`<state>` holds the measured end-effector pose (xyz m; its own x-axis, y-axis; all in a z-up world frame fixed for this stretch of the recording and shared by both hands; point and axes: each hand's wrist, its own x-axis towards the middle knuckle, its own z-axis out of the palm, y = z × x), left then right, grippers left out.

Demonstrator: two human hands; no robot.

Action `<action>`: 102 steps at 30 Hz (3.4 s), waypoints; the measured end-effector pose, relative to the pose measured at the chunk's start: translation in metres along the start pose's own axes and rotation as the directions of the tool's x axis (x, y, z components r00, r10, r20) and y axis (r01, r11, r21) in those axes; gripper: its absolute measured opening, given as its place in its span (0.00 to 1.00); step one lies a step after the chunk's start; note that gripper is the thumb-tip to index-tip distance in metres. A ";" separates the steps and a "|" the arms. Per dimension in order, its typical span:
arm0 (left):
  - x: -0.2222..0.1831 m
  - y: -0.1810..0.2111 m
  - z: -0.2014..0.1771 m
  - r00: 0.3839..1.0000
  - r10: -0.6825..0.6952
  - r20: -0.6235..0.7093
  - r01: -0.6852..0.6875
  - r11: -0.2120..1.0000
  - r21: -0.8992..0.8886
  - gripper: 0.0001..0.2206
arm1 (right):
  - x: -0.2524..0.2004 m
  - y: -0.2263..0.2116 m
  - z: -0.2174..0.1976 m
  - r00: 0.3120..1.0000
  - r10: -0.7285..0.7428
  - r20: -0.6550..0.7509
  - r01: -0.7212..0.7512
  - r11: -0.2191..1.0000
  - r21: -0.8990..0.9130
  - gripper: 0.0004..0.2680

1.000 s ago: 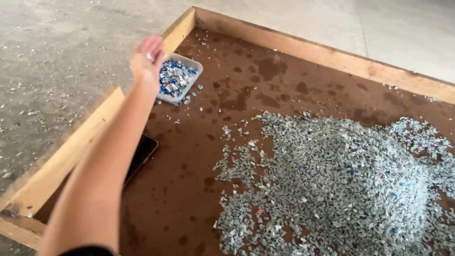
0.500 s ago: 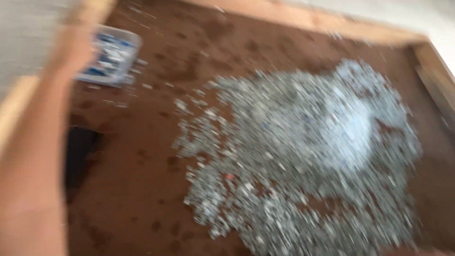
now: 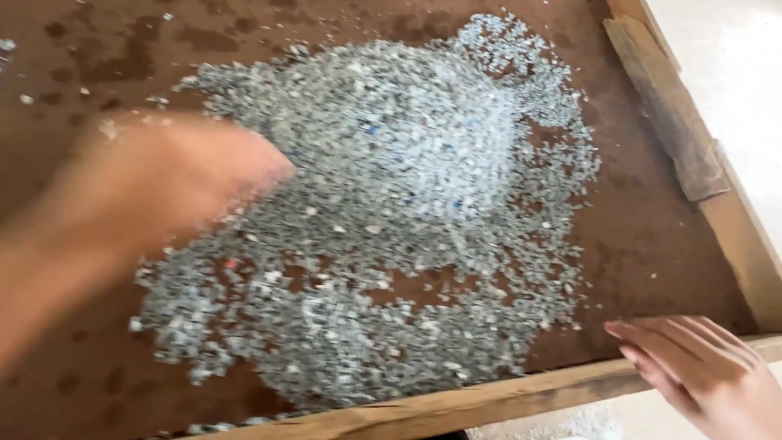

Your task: The person pours a bucket of shredded plastic flakes onto a wooden sorting table and manually picks out blue-colored flakes from the predominantly grey pile.

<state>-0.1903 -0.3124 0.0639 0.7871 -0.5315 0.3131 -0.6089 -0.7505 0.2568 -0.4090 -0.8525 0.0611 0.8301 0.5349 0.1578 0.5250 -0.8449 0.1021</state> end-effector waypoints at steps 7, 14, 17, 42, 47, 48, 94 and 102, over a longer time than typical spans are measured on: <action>0.053 0.137 0.125 0.914 0.391 0.106 -0.364 0.908 -0.206 0.12 | -0.021 0.055 -0.002 0.999 -0.026 -0.019 0.025 0.999 -0.047 0.13; 0.095 0.168 0.159 0.954 0.299 0.029 -0.298 0.954 -0.043 0.07 | -0.078 0.093 0.007 0.995 -0.044 -0.087 0.035 0.993 -0.110 0.10; 0.098 0.161 0.174 0.967 0.244 0.072 -0.244 0.970 -0.012 0.03 | -0.113 0.123 0.020 0.998 0.052 0.030 -0.044 0.978 -0.206 0.17; -0.021 0.182 0.099 0.656 -0.402 0.639 0.373 -0.563 -0.738 0.11 | 0.134 0.033 0.040 0.935 -0.354 -0.027 0.349 0.899 0.265 0.07; -0.050 0.210 0.107 0.526 -0.575 0.627 -0.179 -0.796 -0.579 0.06 | 0.207 -0.010 0.053 0.836 -0.502 -0.220 0.533 0.839 0.111 0.04; -0.051 0.214 0.104 0.527 -0.570 0.630 -0.179 -0.799 -0.574 0.06 | 0.214 -0.016 0.056 0.838 -0.502 -0.214 0.531 0.840 0.111 0.04; -0.078 0.221 0.118 0.717 -0.503 0.482 -0.371 -0.861 -0.347 0.12 | 0.243 -0.049 0.047 0.952 0.175 0.252 -0.284 0.812 0.510 0.08; -0.077 0.223 0.119 0.681 -0.514 0.522 -0.372 -0.857 -0.357 0.13 | 0.237 -0.059 0.029 0.844 0.222 0.489 -0.523 0.544 0.656 0.06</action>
<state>-0.3748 -0.4856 -0.0112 0.9003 -0.1814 -0.3956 0.1933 0.9811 -0.0099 -0.2375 -0.6754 0.0637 0.9087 0.2629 -0.3243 -0.0251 -0.7410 -0.6710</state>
